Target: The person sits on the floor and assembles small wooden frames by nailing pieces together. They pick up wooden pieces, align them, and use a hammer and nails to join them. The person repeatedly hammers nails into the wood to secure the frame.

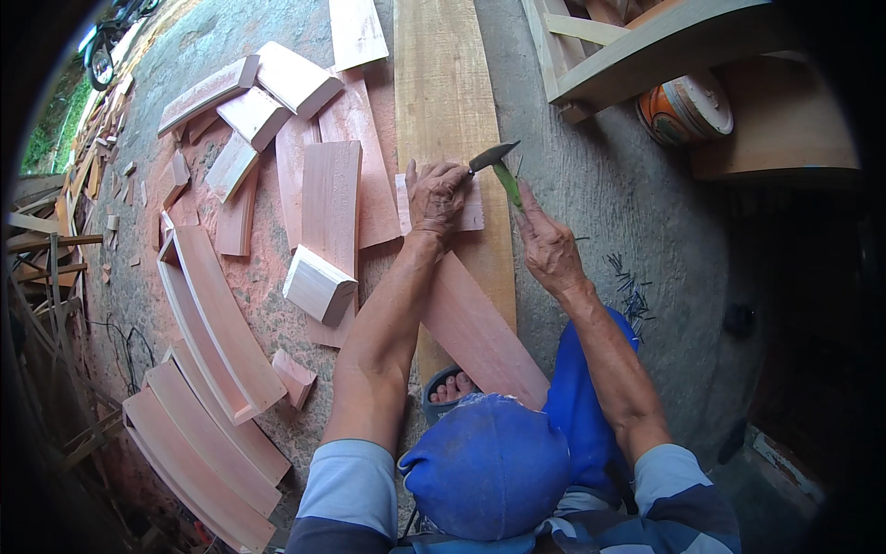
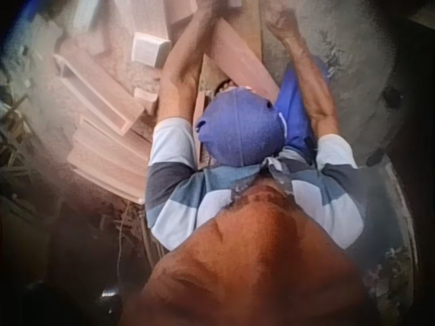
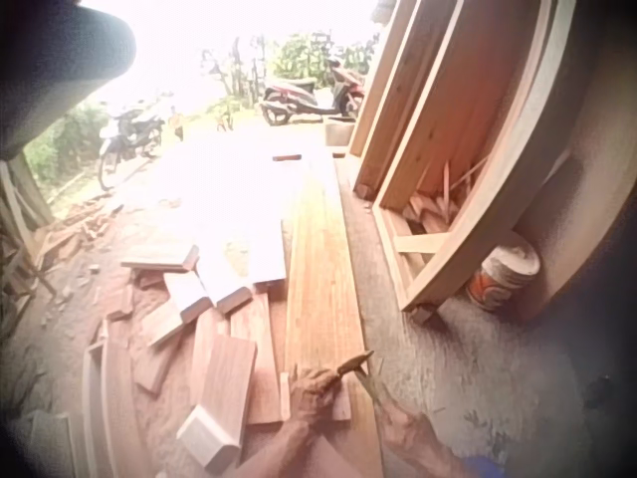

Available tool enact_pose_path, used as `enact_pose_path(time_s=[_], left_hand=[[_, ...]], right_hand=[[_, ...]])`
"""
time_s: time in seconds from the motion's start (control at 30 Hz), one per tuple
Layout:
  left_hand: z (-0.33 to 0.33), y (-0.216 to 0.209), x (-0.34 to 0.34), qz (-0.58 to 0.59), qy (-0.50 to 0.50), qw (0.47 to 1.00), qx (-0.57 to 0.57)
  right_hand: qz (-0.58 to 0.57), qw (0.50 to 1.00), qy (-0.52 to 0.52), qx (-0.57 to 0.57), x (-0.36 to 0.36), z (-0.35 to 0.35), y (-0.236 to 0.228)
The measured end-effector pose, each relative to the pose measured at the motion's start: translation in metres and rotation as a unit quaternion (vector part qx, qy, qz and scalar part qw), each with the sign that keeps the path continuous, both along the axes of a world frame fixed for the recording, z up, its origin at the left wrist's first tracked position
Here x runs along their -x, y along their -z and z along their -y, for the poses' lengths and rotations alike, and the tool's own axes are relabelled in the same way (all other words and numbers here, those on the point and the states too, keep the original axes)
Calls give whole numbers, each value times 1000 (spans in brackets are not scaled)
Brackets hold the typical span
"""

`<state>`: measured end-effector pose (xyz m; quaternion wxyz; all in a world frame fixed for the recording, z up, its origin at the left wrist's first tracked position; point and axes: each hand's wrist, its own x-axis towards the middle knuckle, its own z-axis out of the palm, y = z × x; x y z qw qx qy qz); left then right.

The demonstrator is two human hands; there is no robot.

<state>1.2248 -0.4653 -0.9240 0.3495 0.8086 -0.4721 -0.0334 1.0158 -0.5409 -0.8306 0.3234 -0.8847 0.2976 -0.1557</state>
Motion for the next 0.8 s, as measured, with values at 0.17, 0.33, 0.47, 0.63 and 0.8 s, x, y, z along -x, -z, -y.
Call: enact_pose_path(time_s=[0.17,0.33,0.47,0.63,0.8], left_hand=[[1,-2,2,-5,3,1000,11],[-2,4,-2,-2,2,1000,0],[2,-5,4,-3,4,1000,-4],[-1,0,-1,-22,19,1000,9],[5,14,-4,-17,-33,998,57]], right_hand=[[-40,993,-32,106,4,-4,-7],[-72,990,-45,114,-6,3,-7],[14,992,-21,122,4,-8,-17],[-131,987,-43,83,0,0,-6],[-104,992,-20,66,4,-1,-2]])
